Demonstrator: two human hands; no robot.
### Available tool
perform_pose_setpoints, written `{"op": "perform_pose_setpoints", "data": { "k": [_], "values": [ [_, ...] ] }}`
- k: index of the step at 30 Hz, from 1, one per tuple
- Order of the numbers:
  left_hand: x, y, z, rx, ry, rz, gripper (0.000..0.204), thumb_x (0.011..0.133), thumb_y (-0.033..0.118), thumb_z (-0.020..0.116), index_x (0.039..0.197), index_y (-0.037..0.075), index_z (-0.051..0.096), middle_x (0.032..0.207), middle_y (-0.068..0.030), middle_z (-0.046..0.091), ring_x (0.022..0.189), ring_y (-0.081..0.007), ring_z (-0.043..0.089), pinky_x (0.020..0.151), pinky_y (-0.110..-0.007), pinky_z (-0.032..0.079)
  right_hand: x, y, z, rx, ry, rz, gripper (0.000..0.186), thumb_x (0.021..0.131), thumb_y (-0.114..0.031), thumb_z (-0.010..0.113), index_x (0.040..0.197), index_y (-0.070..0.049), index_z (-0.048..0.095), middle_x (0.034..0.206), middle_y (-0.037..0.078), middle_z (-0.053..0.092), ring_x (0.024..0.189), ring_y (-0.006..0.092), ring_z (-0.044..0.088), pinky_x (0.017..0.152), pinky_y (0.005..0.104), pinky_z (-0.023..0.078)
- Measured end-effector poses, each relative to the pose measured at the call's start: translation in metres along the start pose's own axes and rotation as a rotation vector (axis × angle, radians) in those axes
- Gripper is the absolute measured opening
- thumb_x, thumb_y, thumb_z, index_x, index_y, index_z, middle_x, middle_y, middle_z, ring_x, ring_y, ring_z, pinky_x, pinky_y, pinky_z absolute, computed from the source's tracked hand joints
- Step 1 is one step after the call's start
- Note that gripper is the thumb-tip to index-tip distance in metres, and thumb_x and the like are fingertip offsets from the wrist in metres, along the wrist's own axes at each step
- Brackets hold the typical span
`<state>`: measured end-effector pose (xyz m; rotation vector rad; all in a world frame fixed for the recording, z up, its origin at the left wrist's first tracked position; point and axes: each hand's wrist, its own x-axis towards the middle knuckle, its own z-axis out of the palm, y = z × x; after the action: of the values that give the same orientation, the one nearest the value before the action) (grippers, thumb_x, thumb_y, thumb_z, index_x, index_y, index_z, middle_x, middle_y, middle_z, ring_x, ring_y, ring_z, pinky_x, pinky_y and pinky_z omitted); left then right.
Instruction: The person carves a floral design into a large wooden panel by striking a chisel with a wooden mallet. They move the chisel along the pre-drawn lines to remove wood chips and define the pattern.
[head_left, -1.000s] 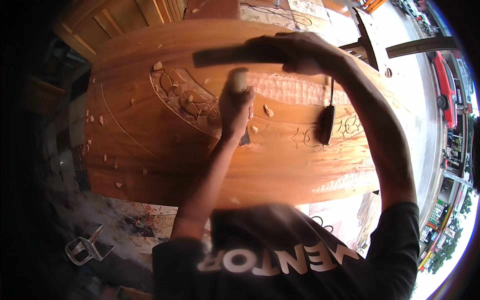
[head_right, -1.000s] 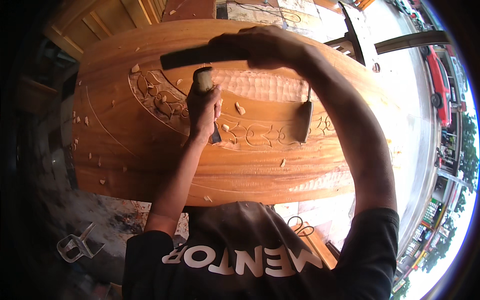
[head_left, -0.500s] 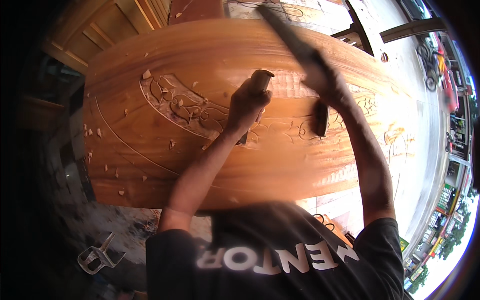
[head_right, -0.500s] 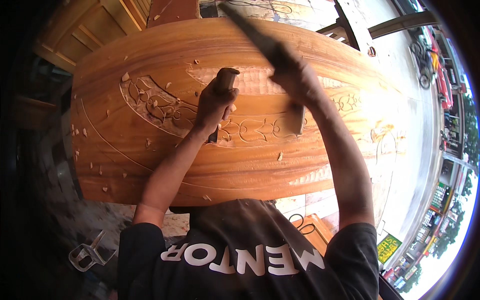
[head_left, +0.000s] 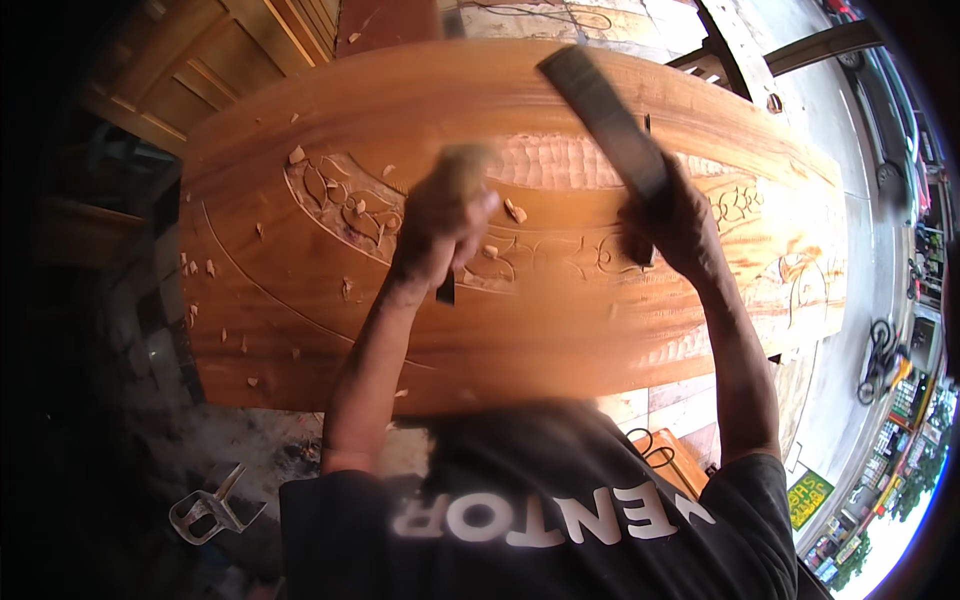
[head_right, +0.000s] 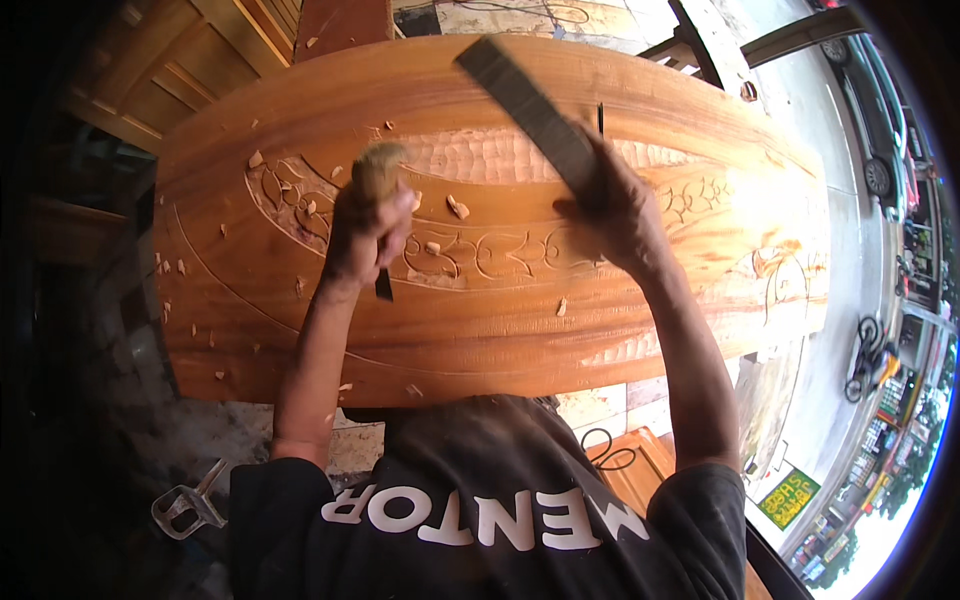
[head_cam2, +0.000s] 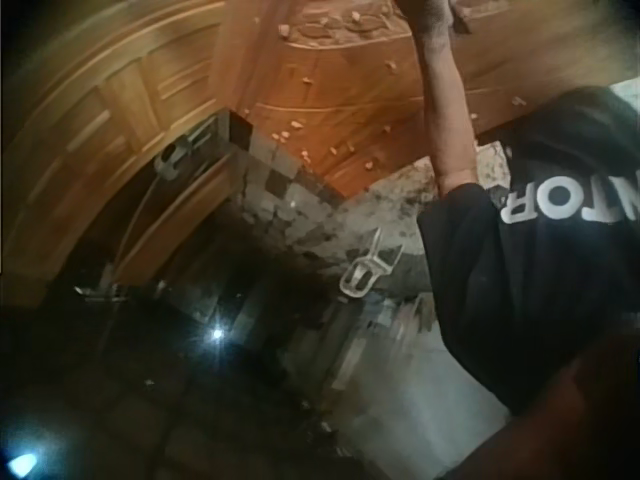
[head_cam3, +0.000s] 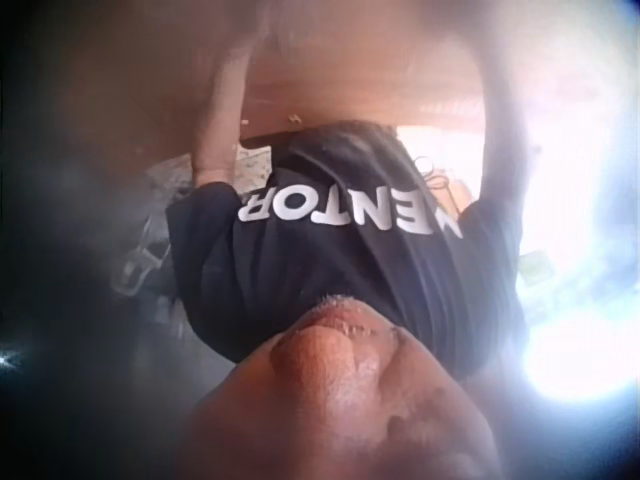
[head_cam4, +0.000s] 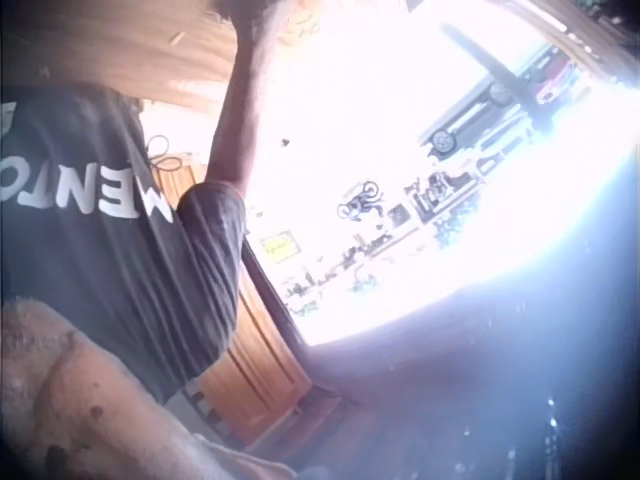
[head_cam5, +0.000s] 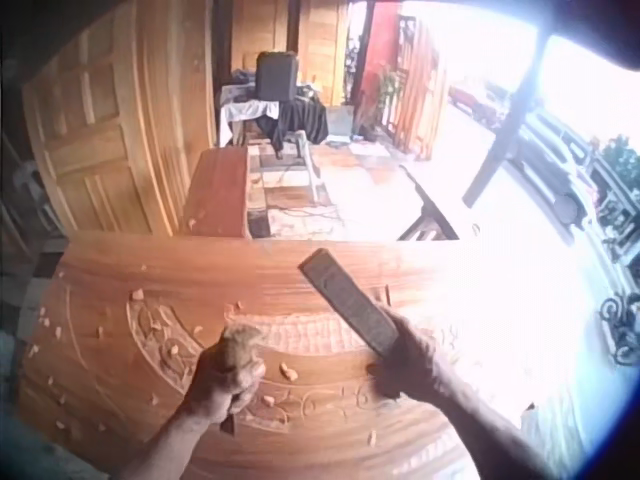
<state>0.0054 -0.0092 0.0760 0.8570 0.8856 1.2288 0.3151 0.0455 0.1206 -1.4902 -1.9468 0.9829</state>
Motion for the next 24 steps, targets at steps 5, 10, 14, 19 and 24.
{"op": "perform_pose_setpoints", "data": {
  "k": [5, 10, 14, 19, 24],
  "values": [
    [0.026, -0.031, 0.015, 0.056, 0.296, 0.013, 0.028, 0.098, 0.021, 0.073, 0.121, 0.007, 0.063, 0.063, 0.0049, 0.050, 0.043, -0.0035, 0.042, 0.037, -0.021, 0.034, 0.007, -0.021, 0.005, -0.028, 0.063, -0.038, 0.093, 0.081, -0.012, 0.089, 0.162, -0.019, 0.045, 0.145, 0.015, 0.068, 0.134, 0.0266, 0.065, 0.111, 0.0396, 0.051],
    [0.038, -0.061, 0.013, 0.034, 0.265, -0.102, 0.022, 0.098, 0.020, 0.074, 0.112, 0.008, 0.063, 0.064, 0.0042, 0.052, 0.044, -0.0040, 0.043, 0.039, -0.023, 0.035, 0.023, -0.022, 0.006, 0.058, 0.104, -0.012, 0.092, 0.082, -0.015, 0.089, 0.162, -0.019, 0.044, 0.147, 0.015, 0.066, 0.132, 0.0289, 0.066, 0.109, 0.0420, 0.054],
    [0.037, -0.052, 0.036, 0.140, 0.161, -0.047, 0.031, 0.096, 0.019, 0.074, 0.123, 0.006, 0.064, 0.064, 0.0044, 0.051, 0.044, -0.0038, 0.044, 0.039, -0.024, 0.033, 0.023, -0.024, 0.021, -0.279, -0.020, -0.006, 0.083, 0.088, -0.008, 0.077, 0.162, -0.025, 0.044, 0.136, 0.014, 0.068, 0.118, 0.0359, 0.071, 0.099, 0.0452, 0.058],
    [0.017, -0.018, 0.014, 0.035, 0.086, -0.172, 0.046, 0.095, 0.028, 0.075, 0.135, 0.008, 0.062, 0.062, 0.0062, 0.048, 0.040, -0.0033, 0.037, 0.038, -0.022, 0.030, 0.005, -0.019, -0.010, -0.296, -0.123, -0.012, 0.091, 0.081, -0.008, 0.080, 0.163, -0.028, 0.044, 0.137, 0.011, 0.067, 0.120, 0.0342, 0.070, 0.100, 0.0428, 0.058],
    [-0.046, 0.028, -0.052, 0.277, 0.419, 0.108, 0.034, 0.108, 0.035, 0.063, 0.132, 0.011, 0.059, 0.077, 0.0008, 0.053, 0.049, -0.0037, 0.042, 0.041, -0.020, 0.029, -0.078, 0.036, 0.024, 0.399, 0.025, 0.140, 0.093, 0.084, -0.009, 0.085, 0.165, -0.007, 0.038, 0.153, 0.017, 0.057, 0.134, 0.0245, 0.059, 0.110, 0.0388, 0.050]
  ]
}}
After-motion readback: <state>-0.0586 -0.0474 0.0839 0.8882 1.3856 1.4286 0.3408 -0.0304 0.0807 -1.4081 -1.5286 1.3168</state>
